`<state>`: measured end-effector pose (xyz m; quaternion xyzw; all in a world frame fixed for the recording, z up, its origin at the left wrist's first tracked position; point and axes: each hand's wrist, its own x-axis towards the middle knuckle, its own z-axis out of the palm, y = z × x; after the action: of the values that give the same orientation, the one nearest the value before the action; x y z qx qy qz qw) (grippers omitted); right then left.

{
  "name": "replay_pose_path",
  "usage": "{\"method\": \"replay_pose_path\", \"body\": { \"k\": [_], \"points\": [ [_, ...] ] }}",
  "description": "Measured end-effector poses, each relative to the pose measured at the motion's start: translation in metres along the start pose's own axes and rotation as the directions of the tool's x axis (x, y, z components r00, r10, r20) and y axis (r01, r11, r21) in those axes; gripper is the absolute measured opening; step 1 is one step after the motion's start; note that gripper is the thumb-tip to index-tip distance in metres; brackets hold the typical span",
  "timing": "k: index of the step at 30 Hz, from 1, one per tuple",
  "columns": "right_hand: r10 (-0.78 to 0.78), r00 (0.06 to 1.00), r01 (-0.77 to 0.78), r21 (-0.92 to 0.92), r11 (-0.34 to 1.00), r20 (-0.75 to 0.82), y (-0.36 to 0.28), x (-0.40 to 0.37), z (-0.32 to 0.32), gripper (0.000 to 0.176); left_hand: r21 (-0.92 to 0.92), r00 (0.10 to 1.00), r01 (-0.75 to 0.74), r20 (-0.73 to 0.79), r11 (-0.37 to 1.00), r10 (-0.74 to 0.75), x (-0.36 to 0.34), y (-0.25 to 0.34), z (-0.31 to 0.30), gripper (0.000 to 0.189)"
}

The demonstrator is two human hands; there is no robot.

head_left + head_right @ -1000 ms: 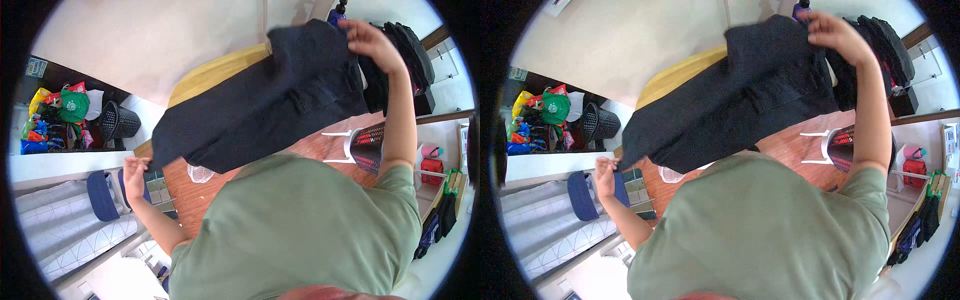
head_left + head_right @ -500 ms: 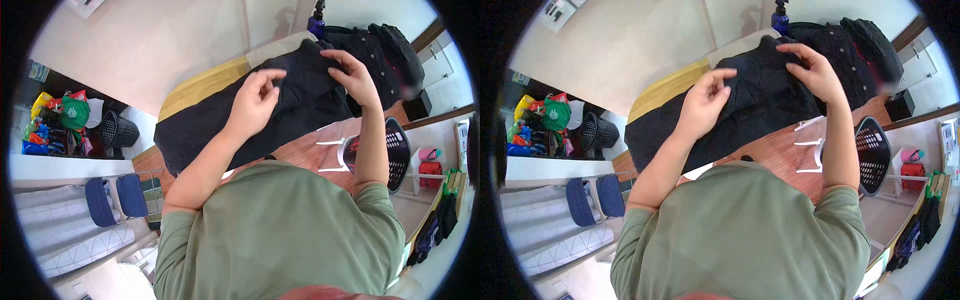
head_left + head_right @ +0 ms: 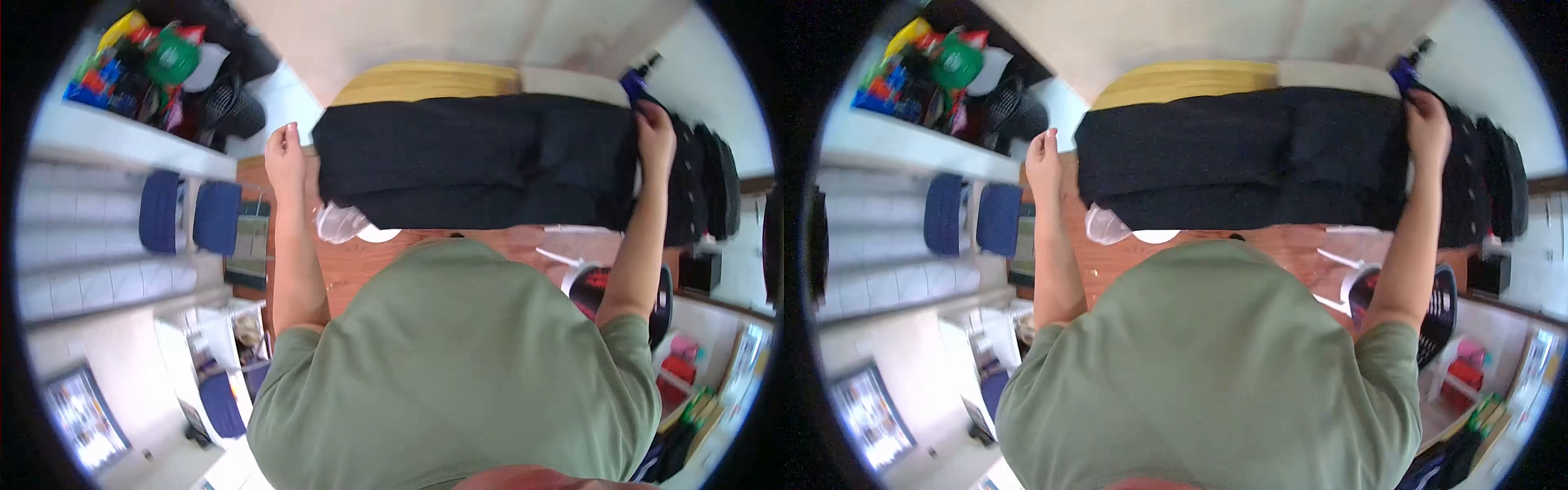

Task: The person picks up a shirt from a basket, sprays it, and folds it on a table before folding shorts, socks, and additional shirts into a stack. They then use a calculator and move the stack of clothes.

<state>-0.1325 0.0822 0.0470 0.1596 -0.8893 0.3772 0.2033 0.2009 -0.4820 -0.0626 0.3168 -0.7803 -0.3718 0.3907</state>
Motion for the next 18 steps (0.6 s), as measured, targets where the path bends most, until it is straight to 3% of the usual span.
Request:
{"method": "replay_pose_path", "body": {
  "k": [1,2,4,5,6,8,10,12,13,16,18],
  "points": [
    [-0.170,0.977,0.115,-0.355,0.928,-0.128,-0.010,-0.001,-0.001,0.031,-0.023,0.983,0.182,0.033,0.983,-0.181,0.004,-0.027,-0.008,0.041],
    [-0.365,0.909,0.142,-0.673,0.726,-0.202,-0.026,-0.008,-0.009,0.031,-0.048,0.933,0.354,0.080,0.934,-0.350,0.007,-0.046,-0.020,0.046],
    [-0.426,0.855,0.203,-0.566,0.799,-0.295,-0.084,-0.030,0.005,0.029,-0.211,0.732,0.675,0.309,0.707,-0.607,0.008,-0.051,0.000,0.054],
    [-0.406,0.901,0.324,-0.386,0.864,-0.153,-0.098,-0.036,0.010,0.030,-0.255,0.637,0.765,0.433,0.591,-0.638,0.004,-0.032,0.011,0.049],
    [-0.411,0.909,0.399,-0.137,0.907,-0.066,-0.103,-0.045,0.027,0.030,-0.276,0.533,0.842,0.557,0.463,-0.637,0.004,-0.013,0.019,0.045],
    [-0.461,0.863,0.505,-0.327,0.799,0.208,-0.116,-0.068,0.050,0.037,-0.365,0.577,0.813,0.611,0.454,-0.542,0.011,-0.025,0.030,0.044],
    [-0.258,0.898,0.401,-0.417,0.816,0.357,-0.092,-0.073,0.069,0.043,-0.496,0.649,0.761,0.586,0.419,-0.485,0.015,-0.043,0.035,0.040],
    [-0.264,0.886,0.402,-0.346,0.848,0.382,-0.080,-0.069,0.078,0.046,-0.649,0.738,0.663,0.483,0.372,-0.471,0.024,-0.068,0.028,0.034],
    [-0.254,0.884,0.393,-0.330,0.858,0.392,-0.084,-0.069,0.075,0.046,-0.640,0.747,0.652,0.451,0.406,-0.489,0.023,-0.105,0.039,0.050],
    [-0.199,0.926,0.307,-0.333,0.891,0.320,-0.108,-0.078,0.064,0.041,-0.326,0.281,0.942,0.898,-0.083,-0.337,-0.018,-0.078,0.028,0.068],
    [-0.157,0.968,0.208,-0.270,0.940,0.198,-0.134,-0.088,0.064,0.037,-0.293,0.250,0.948,0.928,-0.124,-0.277,-0.035,-0.086,0.021,0.076]
  ]
}}
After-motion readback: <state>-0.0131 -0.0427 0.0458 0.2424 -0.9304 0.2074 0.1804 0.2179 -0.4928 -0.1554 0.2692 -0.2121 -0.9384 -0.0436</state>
